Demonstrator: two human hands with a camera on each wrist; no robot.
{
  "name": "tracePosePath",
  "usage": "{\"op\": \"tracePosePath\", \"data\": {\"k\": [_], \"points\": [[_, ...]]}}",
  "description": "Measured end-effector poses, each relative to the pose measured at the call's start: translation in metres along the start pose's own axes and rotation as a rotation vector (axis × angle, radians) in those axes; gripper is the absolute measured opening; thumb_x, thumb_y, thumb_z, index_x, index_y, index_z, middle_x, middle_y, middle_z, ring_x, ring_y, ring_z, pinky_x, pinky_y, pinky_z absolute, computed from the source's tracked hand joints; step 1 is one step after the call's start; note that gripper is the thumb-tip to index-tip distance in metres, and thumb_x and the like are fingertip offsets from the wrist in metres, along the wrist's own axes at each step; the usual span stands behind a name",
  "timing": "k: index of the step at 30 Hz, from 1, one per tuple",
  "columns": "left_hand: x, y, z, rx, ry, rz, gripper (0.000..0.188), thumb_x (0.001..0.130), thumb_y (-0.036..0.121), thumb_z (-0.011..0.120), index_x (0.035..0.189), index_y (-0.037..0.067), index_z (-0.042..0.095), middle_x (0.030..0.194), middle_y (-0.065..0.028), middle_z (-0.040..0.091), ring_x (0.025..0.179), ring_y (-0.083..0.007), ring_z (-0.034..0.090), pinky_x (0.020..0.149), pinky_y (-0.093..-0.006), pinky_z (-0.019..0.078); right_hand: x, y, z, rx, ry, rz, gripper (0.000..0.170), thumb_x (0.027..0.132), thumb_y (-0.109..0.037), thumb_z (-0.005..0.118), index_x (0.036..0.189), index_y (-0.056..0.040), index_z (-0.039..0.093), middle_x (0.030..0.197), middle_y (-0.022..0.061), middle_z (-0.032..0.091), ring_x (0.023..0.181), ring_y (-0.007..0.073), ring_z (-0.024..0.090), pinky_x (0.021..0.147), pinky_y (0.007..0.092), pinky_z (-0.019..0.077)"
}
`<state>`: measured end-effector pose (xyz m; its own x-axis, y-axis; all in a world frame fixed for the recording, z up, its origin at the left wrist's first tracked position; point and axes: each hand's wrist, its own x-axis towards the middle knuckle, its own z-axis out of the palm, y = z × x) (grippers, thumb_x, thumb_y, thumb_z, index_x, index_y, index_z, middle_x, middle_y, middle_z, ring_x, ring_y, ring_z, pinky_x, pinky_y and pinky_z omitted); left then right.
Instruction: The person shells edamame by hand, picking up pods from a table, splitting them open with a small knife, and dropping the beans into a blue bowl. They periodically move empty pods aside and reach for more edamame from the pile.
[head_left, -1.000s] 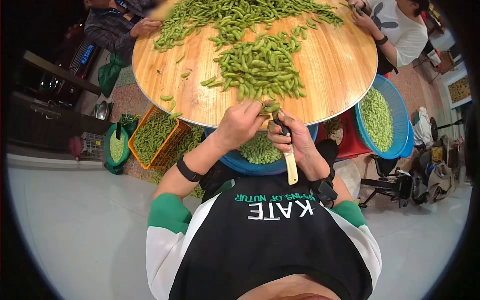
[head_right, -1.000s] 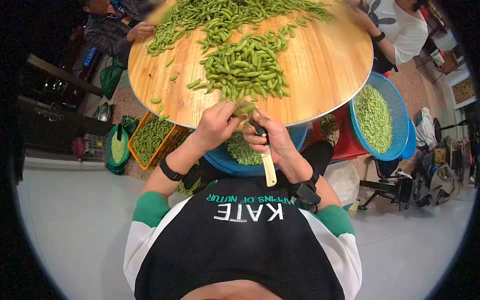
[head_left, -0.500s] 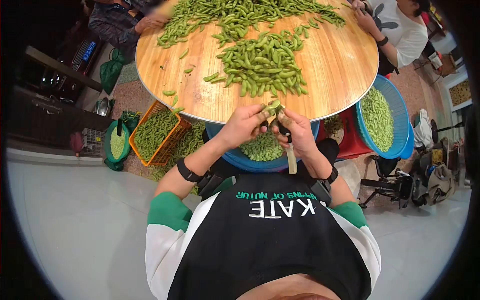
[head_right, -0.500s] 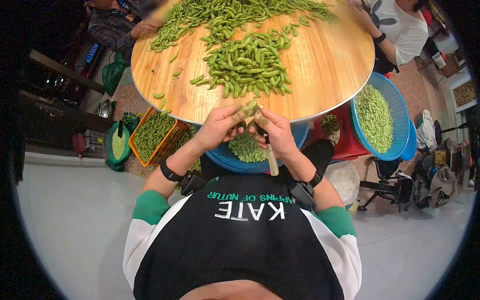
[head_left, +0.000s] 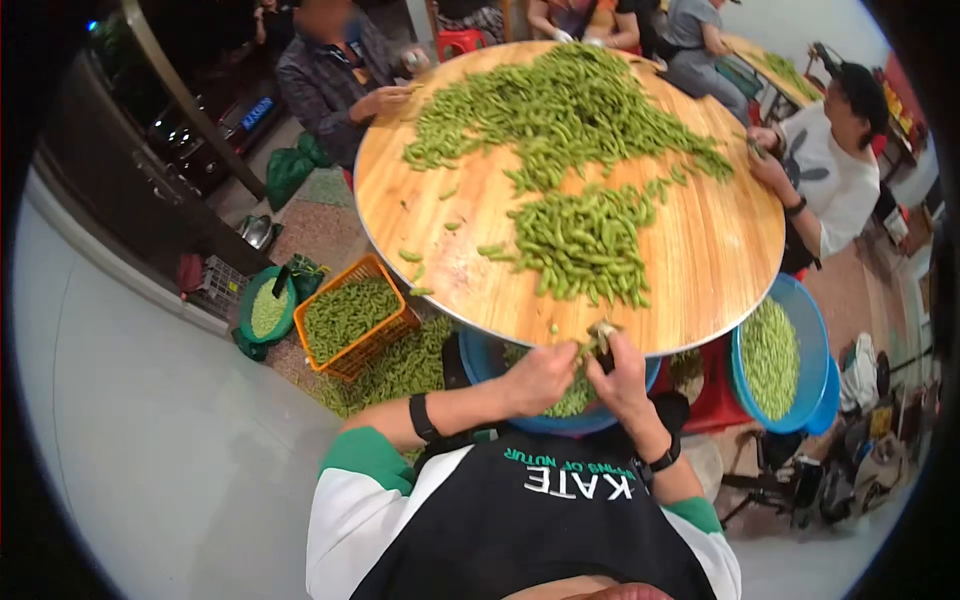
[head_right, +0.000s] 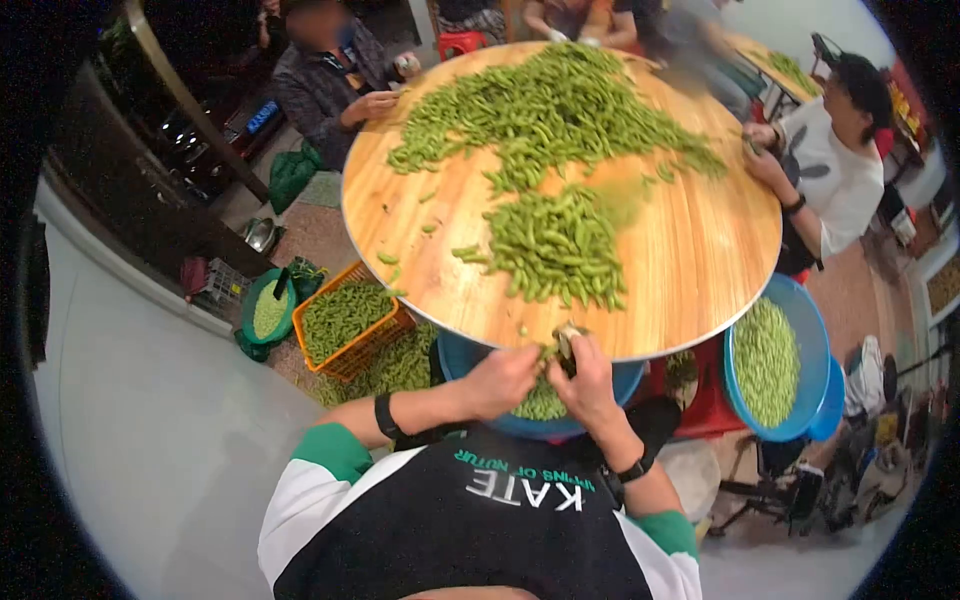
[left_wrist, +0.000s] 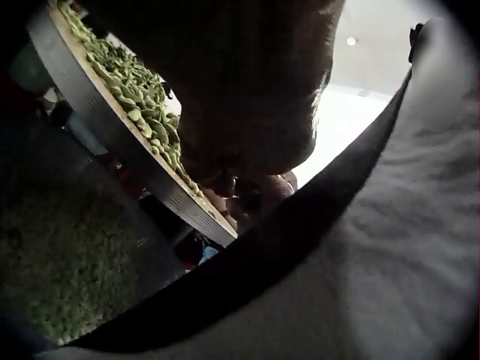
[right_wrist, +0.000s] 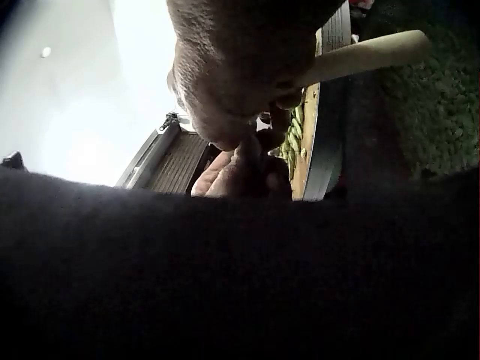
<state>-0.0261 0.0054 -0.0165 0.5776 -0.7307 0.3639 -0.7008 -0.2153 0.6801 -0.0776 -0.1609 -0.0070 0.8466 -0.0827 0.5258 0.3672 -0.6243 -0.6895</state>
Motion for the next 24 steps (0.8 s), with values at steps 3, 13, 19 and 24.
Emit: {"op": "tracePosePath", "data": {"k": [3,13,19,24], "points": [[-0.001,0.017,-0.007,-0.103,-0.042,-0.151,0.011,0.085,0.005,0.049,0.087,-0.004,0.043,0.074,-0.0253,0.053,0.072,-0.0451,0.055,0.061,-0.05,0.0445,-0.002,0.004,0.003,-0.04,0.011,-0.117,0.035,0.071,-0.001,0.065,0.104,0.0022,0.055,0.085,0.02,0.055,0.076,0.0391,0.056,0.065,0.0421,0.0466],[-0.008,0.0,-0.002,-0.344,0.084,-0.403,0.016,0.085,0.012,0.048,0.088,-0.002,0.055,0.071,-0.0247,0.056,0.068,-0.0419,0.058,0.06,-0.0429,0.0447,-0.01,0.008,0.013,-0.111,-0.097,-0.159,0.026,0.067,0.003,0.064,0.09,0.0002,0.05,0.078,0.0191,0.05,0.069,0.038,0.055,0.059,0.0426,0.0469],[-0.008,0.003,0.01,-0.274,0.072,-0.391,0.02,0.082,0.015,0.05,0.086,-0.002,0.057,0.081,-0.0274,0.058,0.082,-0.0452,0.058,0.068,-0.049,0.0449,-0.019,-0.01,0.01,-0.174,-0.189,-0.255,0.027,0.067,0.001,0.064,0.09,-0.0005,0.05,0.078,0.0187,0.049,0.067,0.0375,0.055,0.055,0.0418,0.0474],[-0.012,-0.01,0.024,-0.298,0.094,-0.358,0.018,0.08,0.015,0.053,0.083,-0.001,0.062,0.082,-0.0266,0.06,0.083,-0.0442,0.059,0.068,-0.0469,0.047,-0.024,-0.002,0.009,-0.167,-0.257,-0.264,0.024,0.067,0.001,0.064,0.086,-0.0012,0.049,0.076,0.018,0.048,0.065,0.0369,0.055,0.054,0.0416,0.0471]]}}
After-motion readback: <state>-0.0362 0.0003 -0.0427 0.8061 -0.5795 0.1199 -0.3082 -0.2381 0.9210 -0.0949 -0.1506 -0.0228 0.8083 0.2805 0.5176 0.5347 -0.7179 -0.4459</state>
